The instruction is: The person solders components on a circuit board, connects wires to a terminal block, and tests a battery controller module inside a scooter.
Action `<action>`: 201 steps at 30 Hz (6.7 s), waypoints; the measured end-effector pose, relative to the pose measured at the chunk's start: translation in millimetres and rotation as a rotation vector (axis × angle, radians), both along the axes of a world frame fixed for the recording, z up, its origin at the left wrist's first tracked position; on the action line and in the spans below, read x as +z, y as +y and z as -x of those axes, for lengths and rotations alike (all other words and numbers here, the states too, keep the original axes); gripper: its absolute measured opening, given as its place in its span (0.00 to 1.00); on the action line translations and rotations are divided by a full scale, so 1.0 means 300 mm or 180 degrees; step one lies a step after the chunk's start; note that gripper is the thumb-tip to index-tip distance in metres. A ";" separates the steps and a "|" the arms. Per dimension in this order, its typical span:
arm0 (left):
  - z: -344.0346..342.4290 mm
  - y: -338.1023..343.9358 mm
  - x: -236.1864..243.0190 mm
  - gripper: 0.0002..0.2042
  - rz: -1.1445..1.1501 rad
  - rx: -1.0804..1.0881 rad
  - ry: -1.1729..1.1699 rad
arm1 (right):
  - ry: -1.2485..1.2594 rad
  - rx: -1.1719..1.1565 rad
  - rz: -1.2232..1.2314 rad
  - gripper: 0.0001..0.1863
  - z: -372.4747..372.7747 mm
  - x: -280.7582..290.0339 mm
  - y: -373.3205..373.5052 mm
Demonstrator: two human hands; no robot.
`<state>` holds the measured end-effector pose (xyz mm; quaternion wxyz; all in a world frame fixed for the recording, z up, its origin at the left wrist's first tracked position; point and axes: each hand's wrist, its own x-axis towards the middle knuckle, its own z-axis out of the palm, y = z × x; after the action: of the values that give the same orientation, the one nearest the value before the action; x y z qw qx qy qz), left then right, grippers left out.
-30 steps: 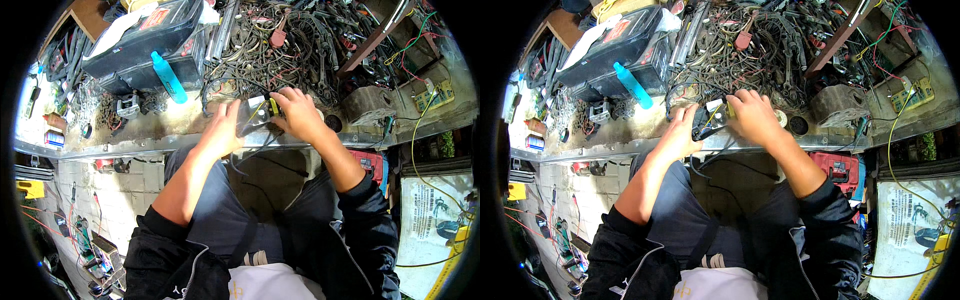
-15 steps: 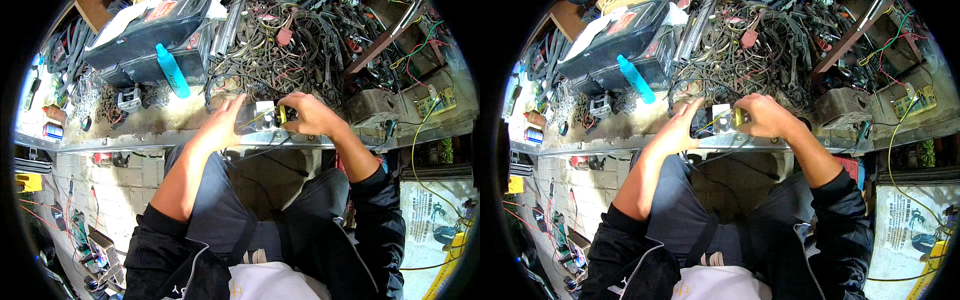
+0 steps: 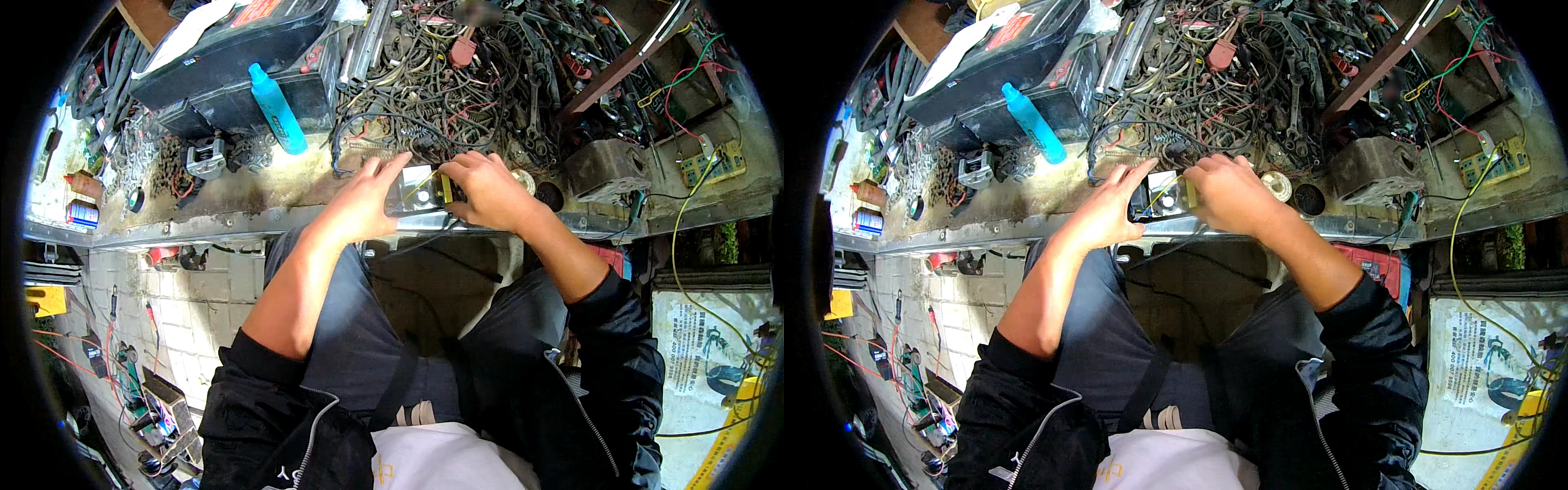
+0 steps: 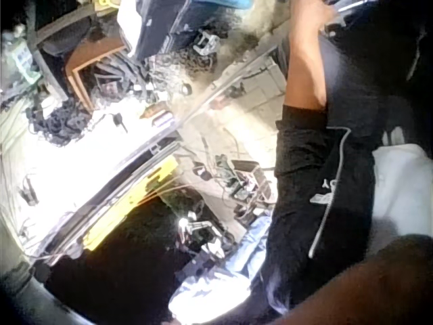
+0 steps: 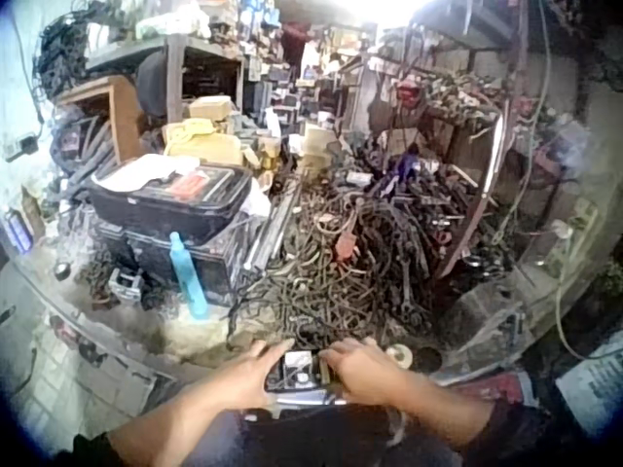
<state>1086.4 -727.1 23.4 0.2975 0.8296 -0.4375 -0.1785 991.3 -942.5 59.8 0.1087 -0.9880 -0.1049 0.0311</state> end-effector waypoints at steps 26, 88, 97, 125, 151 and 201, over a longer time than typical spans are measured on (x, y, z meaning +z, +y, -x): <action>-0.002 0.016 -0.017 0.49 0.0025 0.0059 -0.0395 | -0.0035 0.0167 0.0463 0.21 -0.045 0.023 0.035; -0.040 0.024 -0.052 0.39 0.0342 -0.0181 -0.0676 | -0.0993 -0.1503 -0.1407 0.20 0.104 -0.037 -0.023; -0.019 -0.021 0.015 0.37 0.0113 -0.0092 -0.1158 | 0.0004 -0.2768 -0.3041 0.23 0.193 -0.298 0.184; 0.014 -0.101 0.008 0.23 0.0178 -0.0375 -0.1417 | -0.0201 -0.2007 -0.3211 0.17 0.212 -0.186 -0.062; 0.002 -0.107 0.026 0.30 -0.0132 -0.0889 -0.1414 | -0.0359 -0.1015 -0.1924 0.05 0.167 -0.229 -0.119; -0.022 0.219 -0.097 0.09 0.0978 0.1126 0.1887 | 0.0024 -0.0223 -0.0765 0.49 0.023 -0.102 0.025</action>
<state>1093.1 -661.4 -5.8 0.5584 0.7503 -0.2041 -0.2890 984.3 -934.8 29.2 0.2278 -0.9708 -0.0729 0.0182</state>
